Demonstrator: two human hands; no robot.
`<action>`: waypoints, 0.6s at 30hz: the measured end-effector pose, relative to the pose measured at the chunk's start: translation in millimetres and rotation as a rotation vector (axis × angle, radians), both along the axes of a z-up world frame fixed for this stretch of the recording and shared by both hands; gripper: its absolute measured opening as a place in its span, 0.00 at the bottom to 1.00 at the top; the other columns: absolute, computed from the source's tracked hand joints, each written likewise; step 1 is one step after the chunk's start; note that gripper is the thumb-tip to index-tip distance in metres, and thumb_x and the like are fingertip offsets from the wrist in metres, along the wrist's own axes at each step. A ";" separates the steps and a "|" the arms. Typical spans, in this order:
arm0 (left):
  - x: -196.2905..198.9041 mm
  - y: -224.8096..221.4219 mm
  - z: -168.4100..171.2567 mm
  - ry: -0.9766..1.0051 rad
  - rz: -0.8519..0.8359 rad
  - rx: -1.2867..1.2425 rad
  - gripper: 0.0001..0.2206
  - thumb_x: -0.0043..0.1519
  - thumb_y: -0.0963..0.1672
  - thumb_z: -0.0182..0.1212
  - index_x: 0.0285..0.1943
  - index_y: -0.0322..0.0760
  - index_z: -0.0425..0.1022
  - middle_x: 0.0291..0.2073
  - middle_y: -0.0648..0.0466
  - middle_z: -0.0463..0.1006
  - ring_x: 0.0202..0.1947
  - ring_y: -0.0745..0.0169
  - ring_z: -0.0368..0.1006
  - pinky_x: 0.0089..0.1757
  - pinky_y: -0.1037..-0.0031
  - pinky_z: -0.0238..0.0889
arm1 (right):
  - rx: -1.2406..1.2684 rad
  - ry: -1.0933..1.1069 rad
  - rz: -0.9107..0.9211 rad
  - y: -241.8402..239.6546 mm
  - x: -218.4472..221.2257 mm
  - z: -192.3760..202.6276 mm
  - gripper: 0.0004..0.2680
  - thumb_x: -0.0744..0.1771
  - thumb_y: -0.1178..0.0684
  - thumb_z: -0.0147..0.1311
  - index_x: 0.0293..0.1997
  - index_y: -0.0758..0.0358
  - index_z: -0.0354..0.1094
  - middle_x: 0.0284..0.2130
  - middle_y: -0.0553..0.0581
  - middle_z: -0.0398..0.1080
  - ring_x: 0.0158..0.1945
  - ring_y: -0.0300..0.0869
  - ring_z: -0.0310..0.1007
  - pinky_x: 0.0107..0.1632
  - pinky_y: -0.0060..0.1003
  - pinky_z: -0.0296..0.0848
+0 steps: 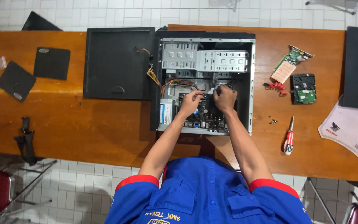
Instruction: Connecting internal cables and installing a hard drive into a desktop computer case.
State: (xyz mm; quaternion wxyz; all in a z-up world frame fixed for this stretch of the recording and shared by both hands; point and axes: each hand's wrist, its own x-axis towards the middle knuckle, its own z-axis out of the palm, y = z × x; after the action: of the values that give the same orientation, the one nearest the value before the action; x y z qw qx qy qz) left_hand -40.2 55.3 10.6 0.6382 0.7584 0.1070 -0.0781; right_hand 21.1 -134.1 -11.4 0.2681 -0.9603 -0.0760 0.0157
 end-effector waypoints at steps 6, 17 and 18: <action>-16.8 1.2 21.7 -0.155 0.000 0.025 0.12 0.69 0.39 0.52 0.57 0.34 0.79 0.42 0.42 0.84 0.40 0.49 0.83 0.42 0.64 0.77 | 0.007 0.018 0.015 -2.8 -1.2 -6.5 0.06 0.68 0.47 0.59 0.43 0.56 0.75 0.36 0.54 0.76 0.44 0.51 0.78 0.55 0.56 0.66; -132.2 60.5 88.8 -0.346 0.134 0.204 0.07 0.66 0.41 0.61 0.48 0.41 0.85 0.35 0.52 0.86 0.36 0.56 0.83 0.39 0.70 0.77 | 0.086 -0.079 0.153 -53.0 -129.4 72.2 0.05 0.68 0.47 0.59 0.43 0.52 0.76 0.32 0.52 0.75 0.38 0.49 0.79 0.46 0.41 0.74; -138.6 68.5 88.6 -0.303 0.208 0.174 0.06 0.66 0.42 0.62 0.46 0.42 0.85 0.32 0.52 0.86 0.34 0.58 0.82 0.38 0.71 0.77 | 0.047 -0.122 0.149 -57.9 -142.0 74.1 0.04 0.68 0.47 0.58 0.42 0.49 0.76 0.33 0.48 0.76 0.39 0.45 0.79 0.47 0.37 0.74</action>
State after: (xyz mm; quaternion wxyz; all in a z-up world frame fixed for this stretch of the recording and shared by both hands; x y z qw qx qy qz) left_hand -178.8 123.8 99.3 0.5835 0.7988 0.0936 0.1127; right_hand -120.9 -192.0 62.7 0.2834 -0.9446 -0.1639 -0.0247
